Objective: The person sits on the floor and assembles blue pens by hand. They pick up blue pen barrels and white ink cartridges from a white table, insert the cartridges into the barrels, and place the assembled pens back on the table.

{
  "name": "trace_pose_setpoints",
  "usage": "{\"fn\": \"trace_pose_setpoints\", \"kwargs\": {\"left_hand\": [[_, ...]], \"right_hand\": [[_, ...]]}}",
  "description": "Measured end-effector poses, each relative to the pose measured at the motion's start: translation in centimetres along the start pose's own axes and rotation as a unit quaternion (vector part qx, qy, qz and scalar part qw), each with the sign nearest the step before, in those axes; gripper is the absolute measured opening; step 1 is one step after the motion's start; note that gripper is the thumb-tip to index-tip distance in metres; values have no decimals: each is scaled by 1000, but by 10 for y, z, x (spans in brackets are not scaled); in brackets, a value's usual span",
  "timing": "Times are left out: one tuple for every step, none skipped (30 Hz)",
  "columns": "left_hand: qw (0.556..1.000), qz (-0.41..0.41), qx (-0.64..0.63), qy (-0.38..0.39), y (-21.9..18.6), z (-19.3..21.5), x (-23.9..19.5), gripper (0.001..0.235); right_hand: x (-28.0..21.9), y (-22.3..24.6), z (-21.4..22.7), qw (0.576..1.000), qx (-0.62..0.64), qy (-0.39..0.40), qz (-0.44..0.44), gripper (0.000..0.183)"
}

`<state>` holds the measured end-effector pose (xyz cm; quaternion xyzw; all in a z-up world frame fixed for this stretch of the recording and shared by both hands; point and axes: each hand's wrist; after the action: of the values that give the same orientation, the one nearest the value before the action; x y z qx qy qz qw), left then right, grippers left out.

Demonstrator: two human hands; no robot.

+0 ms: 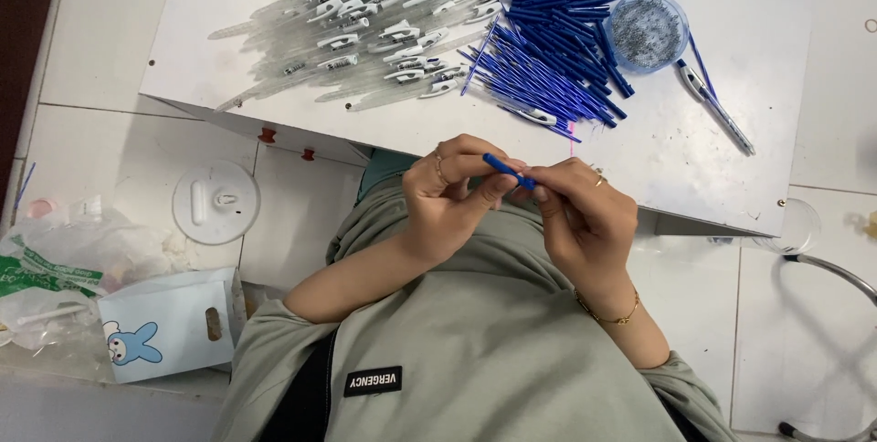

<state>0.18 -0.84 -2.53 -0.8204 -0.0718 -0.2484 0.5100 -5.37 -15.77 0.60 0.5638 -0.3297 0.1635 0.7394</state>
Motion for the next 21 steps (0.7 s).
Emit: {"fn": "trace_pose_setpoints", "kwargs": {"left_hand": [[1000, -16, 1, -9, -1, 1, 0, 7], [999, -32, 3, -19, -2, 1, 1, 6], [999, -32, 2, -19, -1, 3, 2, 6], [999, -39, 3, -19, 0, 5, 3, 6], [999, -45, 3, -19, 1, 6, 4, 5], [999, -45, 3, -19, -1, 6, 4, 5], [999, -44, 5, -17, -2, 5, 3, 6], [999, -42, 6, -15, -3, 5, 3, 6], [999, -42, 6, -15, -3, 4, 3, 6], [999, -43, 4, -15, -3, 3, 3, 7], [999, -46, 4, -15, -4, 3, 4, 8], [999, -46, 5, -16, -4, 1, 5, 8], [999, -52, 1, -14, -6, 1, 5, 8], [998, -59, -2, -12, -7, 1, 5, 8], [998, -59, -1, -13, -8, 2, 6, 8], [998, -65, 11, -1, -9, 3, 6, 9], [997, -70, 23, 11, -10, 4, 7, 9], [997, -70, 22, 11, -11, 3, 9, 9], [995, -89, 41, 16, -13, 2, 10, 9], [992, -108, 60, 21, -14, 1, 12, 10], [992, -108, 59, 21, -14, 1, 12, 10]], "right_hand": [[2, 2, 1, 1000, -11, -2, 6, 17], [3, 3, 3, 1000, -21, -3, 12, 17], [2, 3, 4, 1000, -21, -3, 12, 17], [2, 3, 5, 1000, -19, -3, 8, 18], [1, 2, 6, 1000, -17, -3, 5, 19], [1, 2, 5, 1000, -17, -3, 5, 19], [1, 2, 4, 1000, -19, 0, 11, 19], [1, 2, 3, 1000, -20, 3, 17, 19], [0, 1, 2, 1000, -20, 3, 17, 19], [-1, 1, 0, 1000, -21, 0, 23, 18], [-2, 0, -2, 999, -19, -3, 30, 18], [-2, -1, -1, 999, -18, -3, 30, 18], [-3, -2, -2, 999, -16, -3, 32, 18], [-3, -3, -2, 999, -14, -3, 34, 18], [-3, -4, -2, 999, -13, -1, 35, 18], [-3, -4, -2, 999, -18, 1, 41, 18], [-3, -4, -1, 999, -24, 2, 46, 18], [-3, -5, -1, 999, -24, 3, 46, 18], [-3, -6, -1, 999, -27, 3, 46, 18], [-3, -6, 0, 998, -30, 4, 47, 18], [-3, -7, 1, 998, -30, 3, 47, 18]]}}
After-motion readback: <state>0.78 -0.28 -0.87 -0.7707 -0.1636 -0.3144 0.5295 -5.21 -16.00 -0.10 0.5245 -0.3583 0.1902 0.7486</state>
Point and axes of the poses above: each hand's wrist, its own x-axis towards the middle knuckle, its own z-axis out of the back of the hand, y = z × x, and after that the axes turned 5 degrees about -y, right-handed
